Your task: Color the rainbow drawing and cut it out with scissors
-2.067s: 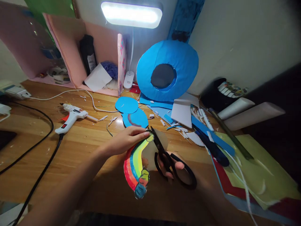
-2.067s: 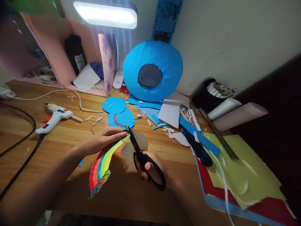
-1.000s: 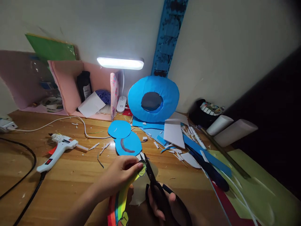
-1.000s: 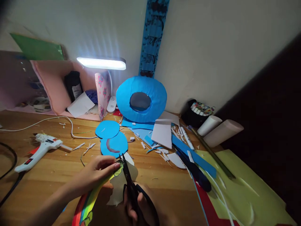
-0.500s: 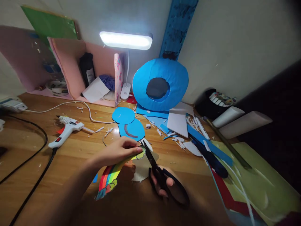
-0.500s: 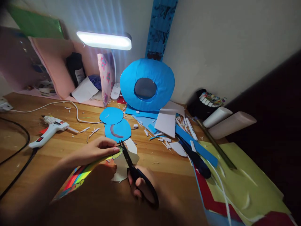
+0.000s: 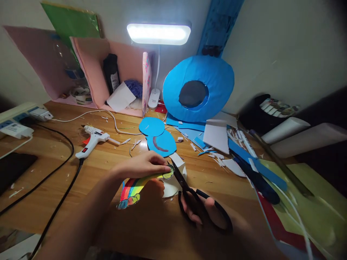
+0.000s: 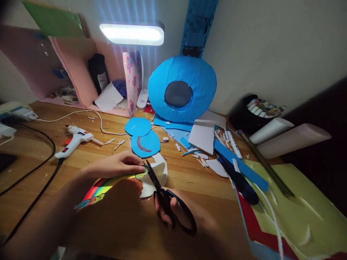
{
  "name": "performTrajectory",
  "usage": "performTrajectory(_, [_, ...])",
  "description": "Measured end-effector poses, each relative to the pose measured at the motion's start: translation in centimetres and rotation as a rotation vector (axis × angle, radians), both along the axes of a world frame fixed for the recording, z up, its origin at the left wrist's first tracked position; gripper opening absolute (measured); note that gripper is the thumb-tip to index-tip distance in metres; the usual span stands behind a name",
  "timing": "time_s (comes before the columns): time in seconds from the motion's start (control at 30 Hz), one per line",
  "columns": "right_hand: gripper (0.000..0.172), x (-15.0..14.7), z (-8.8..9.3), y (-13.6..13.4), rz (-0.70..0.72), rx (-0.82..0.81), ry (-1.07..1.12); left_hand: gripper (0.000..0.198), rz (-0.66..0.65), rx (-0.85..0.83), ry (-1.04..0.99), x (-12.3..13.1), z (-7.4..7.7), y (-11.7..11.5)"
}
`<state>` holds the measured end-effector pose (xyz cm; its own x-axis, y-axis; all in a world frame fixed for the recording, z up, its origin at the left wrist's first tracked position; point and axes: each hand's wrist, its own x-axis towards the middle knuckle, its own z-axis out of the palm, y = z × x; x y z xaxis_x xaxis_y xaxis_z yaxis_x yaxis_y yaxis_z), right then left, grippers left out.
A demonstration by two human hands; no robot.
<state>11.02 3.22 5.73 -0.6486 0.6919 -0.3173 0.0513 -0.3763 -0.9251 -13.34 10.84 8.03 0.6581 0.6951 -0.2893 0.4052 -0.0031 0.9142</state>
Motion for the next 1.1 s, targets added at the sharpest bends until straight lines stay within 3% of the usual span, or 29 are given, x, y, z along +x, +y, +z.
performTrajectory(0.23, [0.067, 0.2, -1.5, 1.7, 0.108, -0.005, -0.009, 0.04, 0.002, 0.004, 0.013, 0.1, -0.3, -0.1])
performTrajectory(0.43, [0.067, 0.4, -1.6, 1.1, 0.083, 0.008, -0.03, 0.042, 0.015, 0.017, 0.013, 0.1, -0.5, 0.0])
performTrajectory(0.63, [0.073, 0.9, -2.2, 2.2, 0.166, 0.004, -0.059, 0.04, -0.011, 0.005, 0.008, -0.3, -0.4, 0.1])
performTrajectory(0.73, [0.07, 1.2, -2.3, 2.7, 0.188, 0.077, -0.111, 0.034, -0.021, -0.012, -0.012, -0.6, -0.2, 0.2])
performTrajectory(0.8, [0.068, 1.2, -2.3, 2.9, 0.124, 0.172, -0.152, 0.031, -0.019, -0.022, -0.035, -0.5, -0.2, 0.2])
performTrajectory(0.9, [0.06, 0.7, -2.8, 3.3, -0.095, 0.239, -0.129, 0.026, 0.038, 0.024, -0.077, 0.5, -0.6, -0.1])
performTrajectory(0.97, [0.05, 0.2, -3.1, 3.5, -0.201, 0.218, -0.1, 0.022, 0.108, 0.101, -0.099, 1.6, -1.2, -0.6])
performTrajectory(1.1, [0.041, -0.5, -2.4, 4.0, -0.234, 0.122, -0.126, 0.024, 0.207, 0.206, -0.13, 3.5, -2.3, -1.6])
